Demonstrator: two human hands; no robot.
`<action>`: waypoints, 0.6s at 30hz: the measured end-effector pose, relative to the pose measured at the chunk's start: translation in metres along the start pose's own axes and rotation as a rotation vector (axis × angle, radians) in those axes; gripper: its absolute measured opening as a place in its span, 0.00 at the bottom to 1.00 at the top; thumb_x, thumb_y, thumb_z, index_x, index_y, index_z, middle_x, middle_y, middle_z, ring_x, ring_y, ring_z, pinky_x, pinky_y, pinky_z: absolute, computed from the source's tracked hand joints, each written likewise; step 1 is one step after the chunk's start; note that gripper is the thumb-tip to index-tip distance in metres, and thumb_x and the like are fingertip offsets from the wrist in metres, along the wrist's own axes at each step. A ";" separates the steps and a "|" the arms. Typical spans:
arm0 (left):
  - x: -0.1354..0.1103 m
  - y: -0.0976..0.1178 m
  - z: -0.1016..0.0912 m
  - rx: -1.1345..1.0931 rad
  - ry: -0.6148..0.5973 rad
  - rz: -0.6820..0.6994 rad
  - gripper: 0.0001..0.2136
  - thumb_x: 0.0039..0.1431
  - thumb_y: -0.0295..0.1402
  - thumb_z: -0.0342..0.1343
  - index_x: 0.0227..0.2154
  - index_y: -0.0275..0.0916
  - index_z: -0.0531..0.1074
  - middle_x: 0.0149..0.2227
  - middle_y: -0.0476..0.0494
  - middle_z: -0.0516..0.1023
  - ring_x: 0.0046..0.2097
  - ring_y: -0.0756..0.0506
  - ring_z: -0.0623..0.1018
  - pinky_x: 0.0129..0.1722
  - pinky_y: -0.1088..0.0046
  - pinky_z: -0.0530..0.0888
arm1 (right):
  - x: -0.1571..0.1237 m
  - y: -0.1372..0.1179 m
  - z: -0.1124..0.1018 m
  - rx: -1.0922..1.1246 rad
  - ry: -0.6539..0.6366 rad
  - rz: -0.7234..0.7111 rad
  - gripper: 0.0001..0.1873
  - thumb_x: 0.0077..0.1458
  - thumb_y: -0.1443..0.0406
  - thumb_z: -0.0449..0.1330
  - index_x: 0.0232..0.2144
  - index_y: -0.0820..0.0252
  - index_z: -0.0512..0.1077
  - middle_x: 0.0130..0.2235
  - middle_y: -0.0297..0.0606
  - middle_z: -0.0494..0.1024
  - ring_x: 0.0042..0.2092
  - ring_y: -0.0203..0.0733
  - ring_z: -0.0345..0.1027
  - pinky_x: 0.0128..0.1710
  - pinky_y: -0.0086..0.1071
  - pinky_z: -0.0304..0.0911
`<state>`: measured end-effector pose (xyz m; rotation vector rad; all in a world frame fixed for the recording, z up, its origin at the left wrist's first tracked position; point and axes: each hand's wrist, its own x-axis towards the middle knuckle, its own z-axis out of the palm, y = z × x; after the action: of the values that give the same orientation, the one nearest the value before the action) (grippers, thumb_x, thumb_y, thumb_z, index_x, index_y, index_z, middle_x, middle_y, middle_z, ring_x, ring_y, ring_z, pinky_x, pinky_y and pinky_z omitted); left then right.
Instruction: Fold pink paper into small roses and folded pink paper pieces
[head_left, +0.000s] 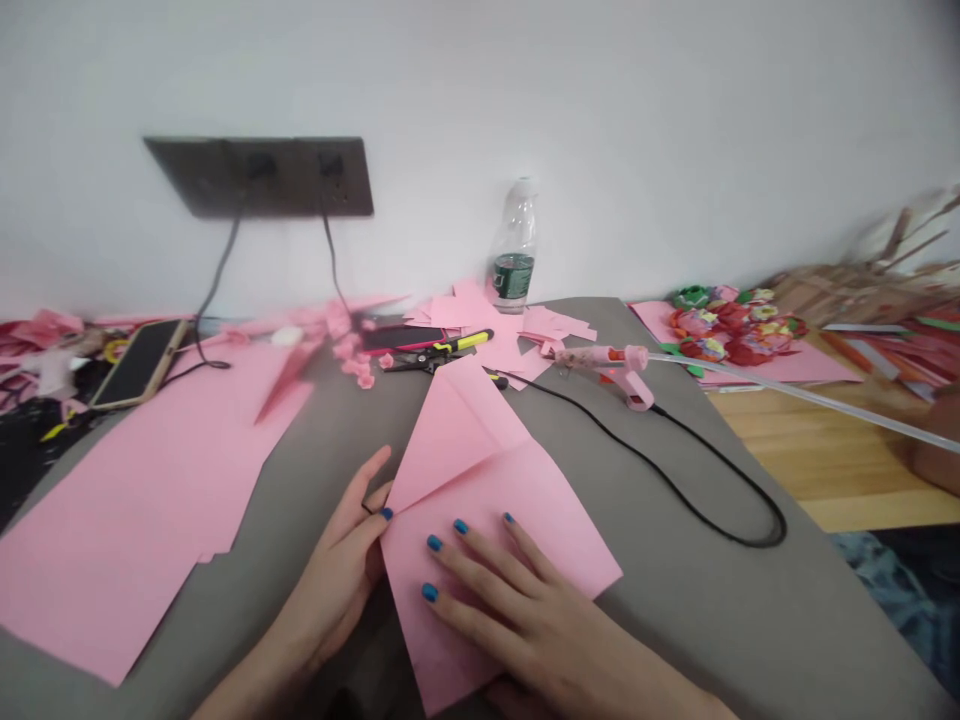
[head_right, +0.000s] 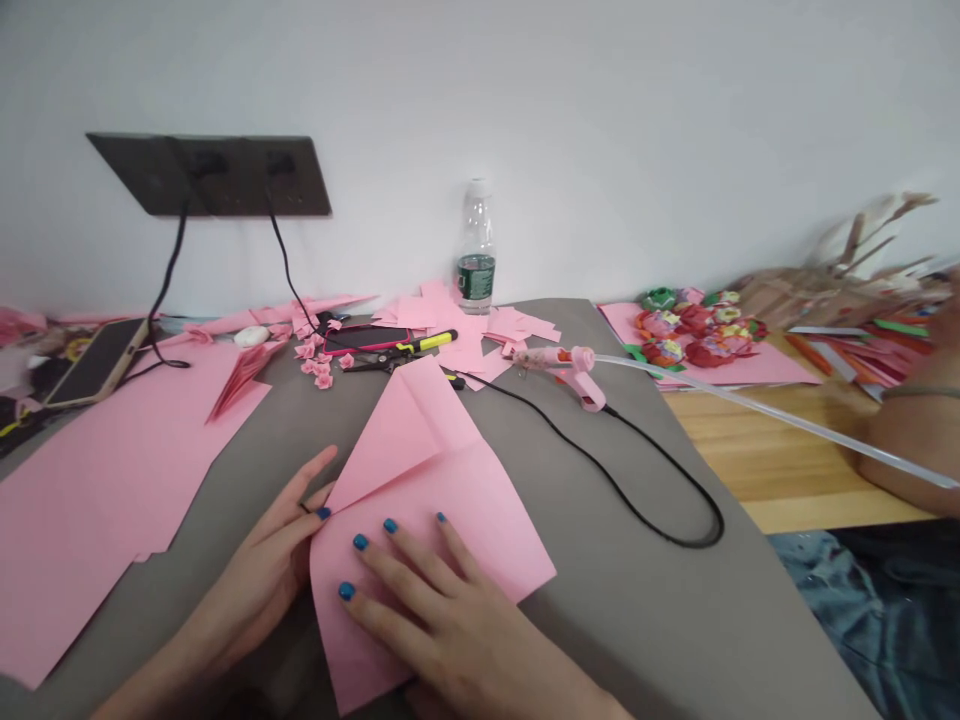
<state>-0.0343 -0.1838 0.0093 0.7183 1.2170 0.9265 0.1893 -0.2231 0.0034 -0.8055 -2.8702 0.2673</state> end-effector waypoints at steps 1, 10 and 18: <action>0.000 0.001 0.000 -0.009 -0.003 -0.004 0.37 0.52 0.32 0.54 0.67 0.45 0.56 0.58 0.38 0.76 0.46 0.40 0.82 0.42 0.63 0.79 | -0.002 0.002 -0.001 -0.008 0.004 -0.010 0.38 0.58 0.66 0.59 0.69 0.59 0.54 0.71 0.44 0.53 0.71 0.53 0.47 0.69 0.55 0.45; 0.004 0.000 -0.004 0.228 -0.089 0.124 0.22 0.59 0.35 0.51 0.58 0.43 0.67 0.59 0.39 0.75 0.49 0.39 0.80 0.46 0.60 0.79 | -0.015 0.006 -0.007 -0.136 0.263 0.010 0.25 0.68 0.66 0.50 0.65 0.58 0.62 0.66 0.39 0.66 0.71 0.47 0.48 0.70 0.51 0.43; 0.006 -0.009 -0.033 1.127 -0.015 0.805 0.15 0.67 0.30 0.48 0.50 0.45 0.76 0.68 0.40 0.62 0.64 0.37 0.69 0.60 0.55 0.71 | -0.020 0.004 -0.024 -0.036 0.176 0.069 0.28 0.58 0.71 0.53 0.61 0.59 0.69 0.61 0.40 0.73 0.65 0.45 0.63 0.67 0.42 0.56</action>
<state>-0.0639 -0.1836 -0.0078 2.2179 1.4145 0.7832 0.2130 -0.2271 0.0235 -0.8879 -2.6939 0.1451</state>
